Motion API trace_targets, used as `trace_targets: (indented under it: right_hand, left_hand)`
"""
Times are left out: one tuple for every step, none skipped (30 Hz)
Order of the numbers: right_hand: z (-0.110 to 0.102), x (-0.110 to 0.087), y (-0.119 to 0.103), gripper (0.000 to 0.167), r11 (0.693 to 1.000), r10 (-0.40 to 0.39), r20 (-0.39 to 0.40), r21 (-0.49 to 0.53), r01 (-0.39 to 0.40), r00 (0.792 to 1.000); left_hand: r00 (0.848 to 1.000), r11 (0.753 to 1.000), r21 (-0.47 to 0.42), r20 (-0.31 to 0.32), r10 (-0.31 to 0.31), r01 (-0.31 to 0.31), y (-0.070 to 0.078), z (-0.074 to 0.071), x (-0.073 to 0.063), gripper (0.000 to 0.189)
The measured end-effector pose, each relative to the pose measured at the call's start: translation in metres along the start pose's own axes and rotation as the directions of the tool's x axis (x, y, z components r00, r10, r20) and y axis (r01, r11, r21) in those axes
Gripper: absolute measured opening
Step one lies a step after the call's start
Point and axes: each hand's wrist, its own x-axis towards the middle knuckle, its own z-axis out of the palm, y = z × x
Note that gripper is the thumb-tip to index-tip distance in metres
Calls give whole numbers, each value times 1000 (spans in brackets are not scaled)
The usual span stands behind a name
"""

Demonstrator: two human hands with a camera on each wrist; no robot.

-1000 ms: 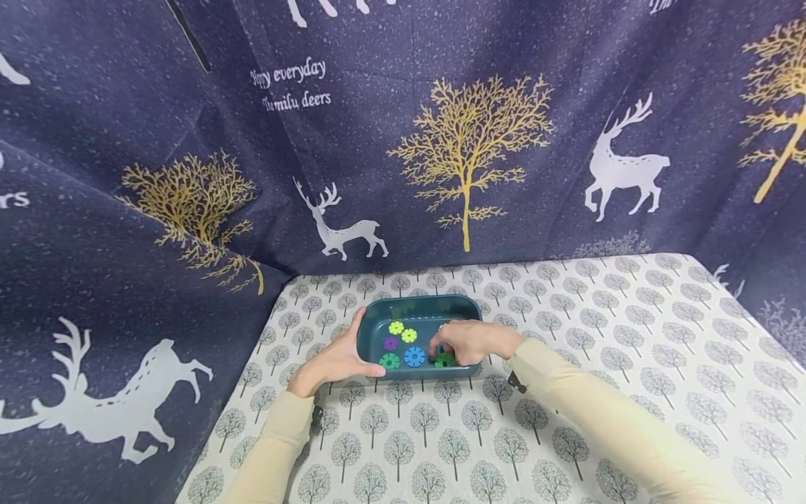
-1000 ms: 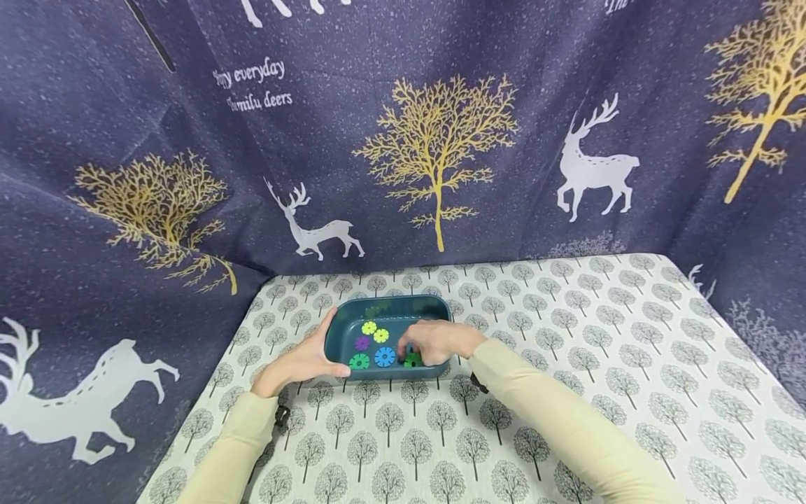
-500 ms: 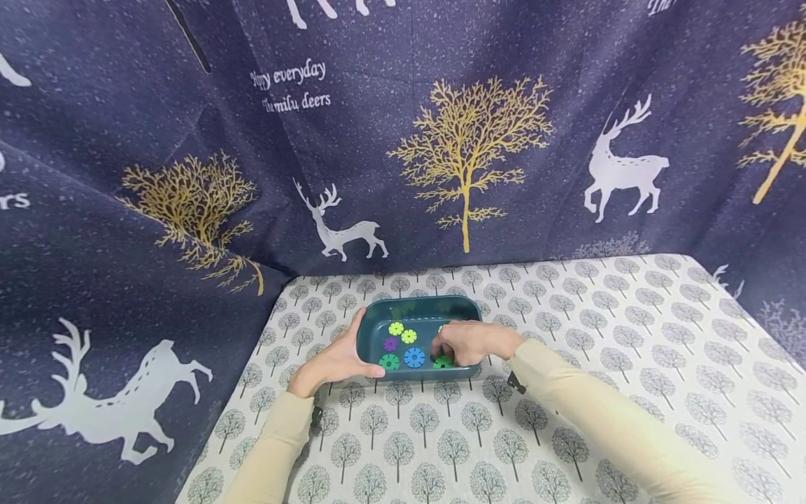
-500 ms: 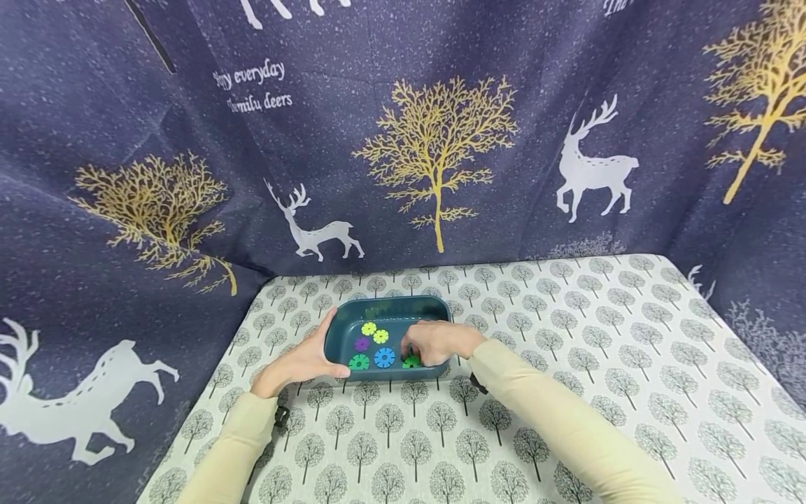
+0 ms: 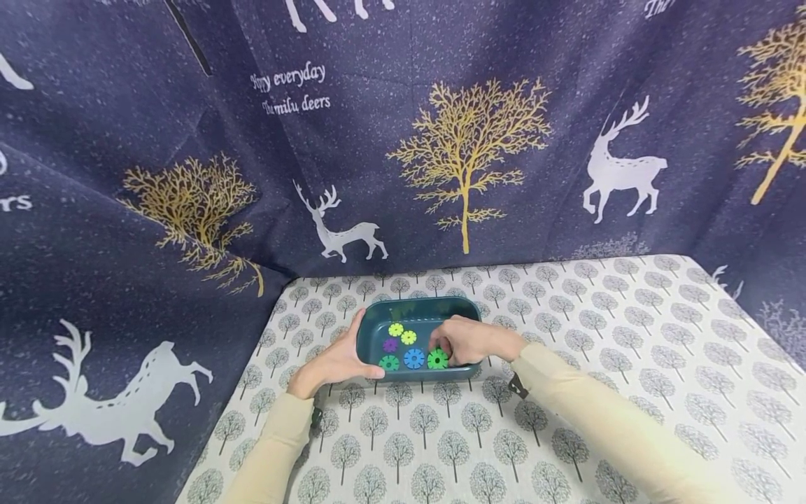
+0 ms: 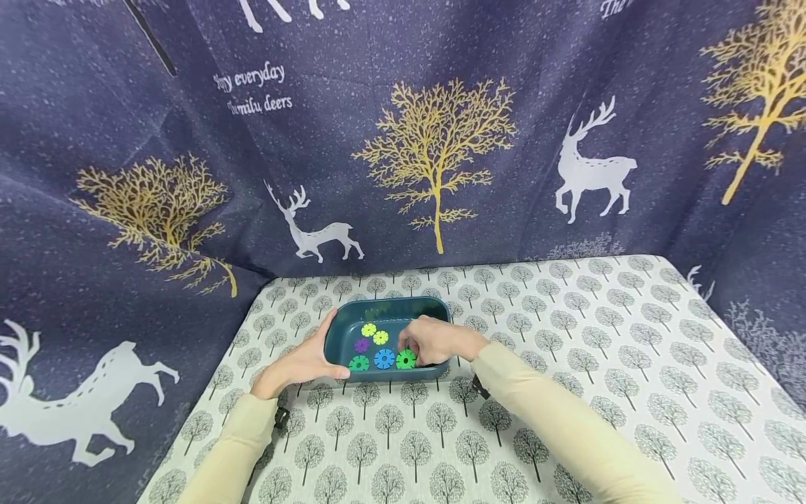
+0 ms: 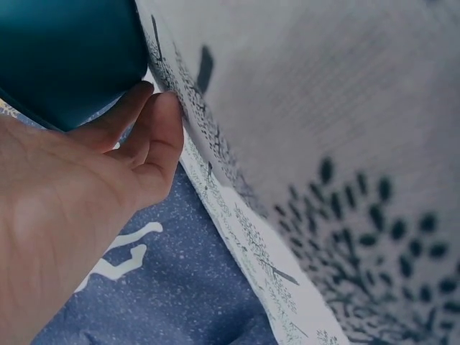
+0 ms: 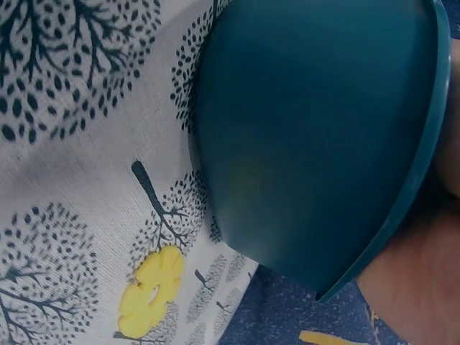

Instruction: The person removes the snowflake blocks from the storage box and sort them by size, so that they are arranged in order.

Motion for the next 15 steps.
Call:
trace_targets:
  right_hand:
    - [0,-1,1,42,1000,-4,-7,12,4,1000]
    - [0,-1,1,42,1000,-13,-17,23,13,1000]
    - [-1,-2,2,42,999,-16,-23,37,17,1000]
    - [-1,-2,2,42,998,-21,-32,52,23,999]
    - [-1,-3,3,42,997,-26,-39,73,29,999]
    - [-2,-4,3,42,995,-34,-49,93,38,998]
    - [-2,-5,3,42,993,-41,-61,105,48,997]
    - [-2,-5,4,42,991,-47,-72,118,55,996]
    - [-3,-6,4,42,989,-48,-82,137,59,996]
    - [-3,-7,4,42,986,-51,-92,154,65,994]
    - [-4,-8,5,42,983,-54,-104,168,71,993]
    - [-4,-9,5,42,981,-60,-115,177,80,992]
    - [-5,-10,5,42,978,-58,-124,192,81,991]
    - [-5,-11,6,42,975,-59,-133,205,86,989]
    - [-6,-12,6,42,971,-61,-141,219,92,988]
  left_hand:
    - [1000,1000,-4,0,2,-2,0,0,0,152]
    - [1000,1000,-5,1,3,-3,0,0,0,152]
    - [1000,1000,-7,1,4,-4,0,1,0,152]
    - [1000,1000,-6,0,7,-7,0,1,0,152]
    - [1000,1000,-4,0,6,-6,0,1,0,152]
    - [1000,1000,-3,-1,4,-4,0,1,0,152]
    - [1000,1000,2,-3,2,-2,0,1,0,152]
    - [1000,1000,5,-5,1,-1,0,1,0,152]
    - [1000,1000,8,-5,0,0,0,1,0,152]
    - [1000,1000,10,-5,-1,1,0,1,0,152]
    - [1000,1000,11,-4,-1,1,0,0,0,152]
    - [1000,1000,14,-3,-2,2,0,0,0,152]
    - [1000,1000,18,-2,-1,1,0,0,0,151]
    - [1000,1000,18,0,-1,1,0,0,-1,151]
    - [1000,1000,19,2,-1,1,0,0,-1,151]
